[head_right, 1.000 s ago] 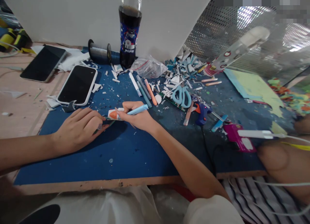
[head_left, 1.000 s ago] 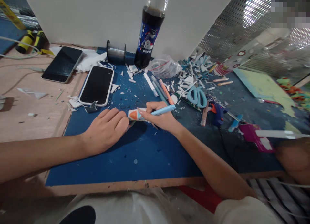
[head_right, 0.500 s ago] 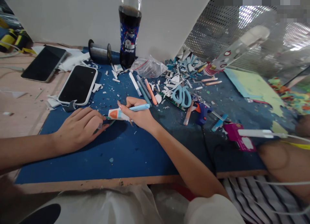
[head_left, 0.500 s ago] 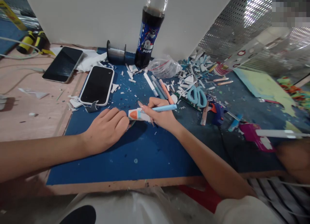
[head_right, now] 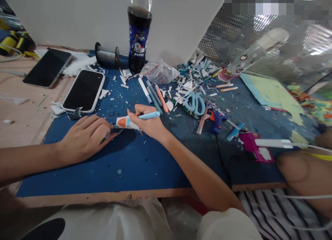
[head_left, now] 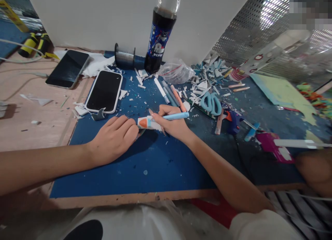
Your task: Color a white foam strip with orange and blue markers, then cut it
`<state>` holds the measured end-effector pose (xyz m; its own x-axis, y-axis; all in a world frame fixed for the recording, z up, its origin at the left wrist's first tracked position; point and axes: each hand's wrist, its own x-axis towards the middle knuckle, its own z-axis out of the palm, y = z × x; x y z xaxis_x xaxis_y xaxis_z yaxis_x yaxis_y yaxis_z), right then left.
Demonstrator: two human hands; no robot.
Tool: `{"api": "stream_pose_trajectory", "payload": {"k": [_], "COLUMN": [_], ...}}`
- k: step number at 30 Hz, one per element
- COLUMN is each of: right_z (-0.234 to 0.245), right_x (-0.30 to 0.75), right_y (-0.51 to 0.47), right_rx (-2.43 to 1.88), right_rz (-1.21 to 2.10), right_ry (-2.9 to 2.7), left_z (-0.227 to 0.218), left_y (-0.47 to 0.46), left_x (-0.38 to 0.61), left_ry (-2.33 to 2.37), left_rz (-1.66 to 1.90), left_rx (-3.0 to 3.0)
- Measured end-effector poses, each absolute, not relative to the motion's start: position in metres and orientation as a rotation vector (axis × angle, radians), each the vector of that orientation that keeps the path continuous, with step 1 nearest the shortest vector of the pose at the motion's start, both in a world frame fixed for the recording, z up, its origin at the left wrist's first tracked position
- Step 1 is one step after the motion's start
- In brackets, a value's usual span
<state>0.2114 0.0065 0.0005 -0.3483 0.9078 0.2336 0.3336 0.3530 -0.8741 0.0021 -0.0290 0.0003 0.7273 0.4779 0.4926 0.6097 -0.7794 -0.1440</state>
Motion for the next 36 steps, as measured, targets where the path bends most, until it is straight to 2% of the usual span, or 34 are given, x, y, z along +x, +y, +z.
{"api": "stream_pose_trajectory", "payload": {"k": [11,36], "right_z": [-0.0011,-0.0001], "right_x": [0.211,0.2104], "right_y": [0.005,0.006], "right_rx": [-1.076,-1.085], "right_rz": [1.09,1.006], "right_ry": [-1.743,-1.795], "left_z": [0.0,-0.0002], "left_y": [-0.0295,-0.0292], "left_x": [0.0024,0.0026], "left_ry": [-0.85,-0.844], "left_rz": [-0.63,-0.633], "left_rx": [-2.633,-2.612]}}
